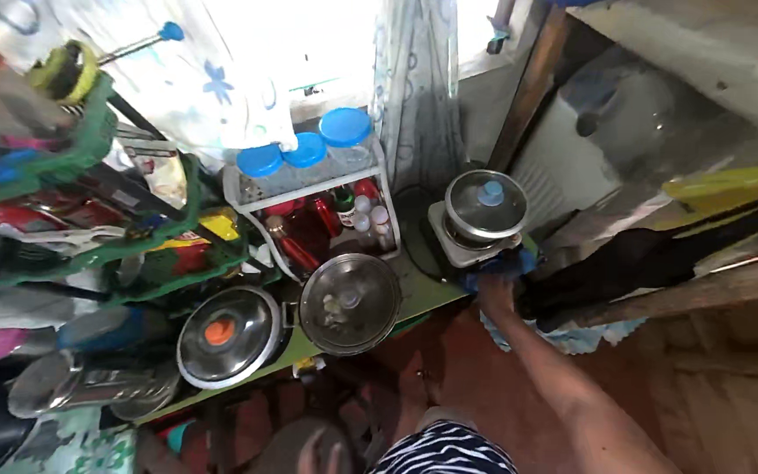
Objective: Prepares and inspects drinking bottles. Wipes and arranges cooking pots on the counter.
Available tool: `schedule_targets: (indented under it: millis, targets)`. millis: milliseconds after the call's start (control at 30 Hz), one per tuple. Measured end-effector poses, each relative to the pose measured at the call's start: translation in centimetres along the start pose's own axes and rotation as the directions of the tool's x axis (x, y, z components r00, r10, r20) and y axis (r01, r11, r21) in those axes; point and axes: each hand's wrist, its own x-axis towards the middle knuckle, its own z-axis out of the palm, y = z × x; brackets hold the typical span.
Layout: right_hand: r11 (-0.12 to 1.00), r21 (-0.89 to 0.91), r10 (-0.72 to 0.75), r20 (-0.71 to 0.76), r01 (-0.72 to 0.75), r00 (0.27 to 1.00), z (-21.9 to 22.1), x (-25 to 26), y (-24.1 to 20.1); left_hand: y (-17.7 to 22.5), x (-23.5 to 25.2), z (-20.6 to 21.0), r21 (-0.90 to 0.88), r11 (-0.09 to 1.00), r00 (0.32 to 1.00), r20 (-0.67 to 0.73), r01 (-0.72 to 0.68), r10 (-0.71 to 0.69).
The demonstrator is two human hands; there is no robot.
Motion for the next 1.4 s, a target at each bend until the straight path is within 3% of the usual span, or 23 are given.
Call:
schedule_targets:
  millis: [67,133,233,300,367,467,567,767,900,933,967,1033,1133,1233,1300,1400]
  targets:
    - [0.999,-0.038,-0.001,0.041,0.003,0.999,0.1,0.3,0.1,4.1,0.9,3.5,0.019,0.981,0.969,0.157,-0.195,0.19]
    - [0.999,0.04,-0.028,0.03,0.027,0.999,-0.4,0.1,1.0,7.9,2.1,6.2,0.014,0.937,0.889,0.321,-0.35,0.327]
    - [0.897,0.401,-0.151,-0.118,0.186,0.982,-1.6,-2.7,2.8,13.4,3.7,8.7,-0.039,0.864,0.737,0.504,-0.502,0.451]
    - [0.676,0.702,-0.129,-0.187,0.224,0.974,-3.0,-6.4,2.6,17.1,4.7,9.9,-0.074,0.83,0.681,0.534,-0.552,0.501]
    - [0.436,0.875,-0.075,-0.2,0.212,0.977,-4.6,-10.3,1.6,20.6,5.5,10.9,-0.139,0.791,0.665,0.468,-0.595,0.582]
    - [0.111,0.959,-0.082,-0.253,0.261,0.964,-5.3,-13.8,0.2,25.1,5.8,11.8,-0.265,0.762,0.645,0.413,-0.591,0.643]
    - [-0.046,0.951,-0.121,-0.309,0.306,0.943,-5.5,-14.9,-1.1,27.4,5.2,12.0,-0.384,0.787,0.671,0.416,-0.483,0.614]
    - [-0.031,0.964,-0.074,-0.265,0.263,0.961,-6.7,-14.2,-1.7,28.0,5.2,12.4,-0.602,0.758,0.795,0.32,-0.249,0.515]
    - [0.311,0.924,-0.085,-0.205,0.222,0.975,-6.2,-13.3,-0.2,28.5,5.3,12.3,-0.647,0.74,0.845,0.279,-0.185,0.455]
    - [0.336,0.916,-0.129,-0.187,0.22,0.974,-6.0,-13.0,0.4,28.6,5.6,12.1,-0.639,0.749,0.85,0.286,-0.175,0.443]
    - [0.309,0.925,-0.186,-0.171,0.223,0.968,-5.9,-12.9,0.8,28.8,5.9,11.9,-0.626,0.762,0.845,0.308,-0.166,0.437]
    - [0.139,0.967,-0.312,-0.161,0.213,0.936,-5.9,-12.7,1.4,29.4,6.5,11.5,-0.557,0.81,0.81,0.382,-0.181,0.444]
    - [-0.042,0.986,-0.41,-0.165,0.162,0.897,-7.0,-11.6,2.3,31.1,7.3,11.0,-0.329,0.877,0.704,0.524,-0.351,0.479]
    - [0.052,0.995,-0.451,-0.048,0.08,0.891,-9.8,-11.1,2.7,33.2,7.7,11.2,-0.183,0.871,0.649,0.601,-0.456,0.466]
    - [0.165,0.986,-0.425,0.066,0.005,0.903,-11.1,-11.4,2.1,33.9,7.9,11.9,-0.156,0.878,0.681,0.575,-0.453,0.453]
    - [0.194,0.98,-0.358,0.112,-0.044,0.927,-11.9,-11.6,1.8,34.2,8.4,12.4,-0.178,0.878,0.699,0.545,-0.444,0.463]
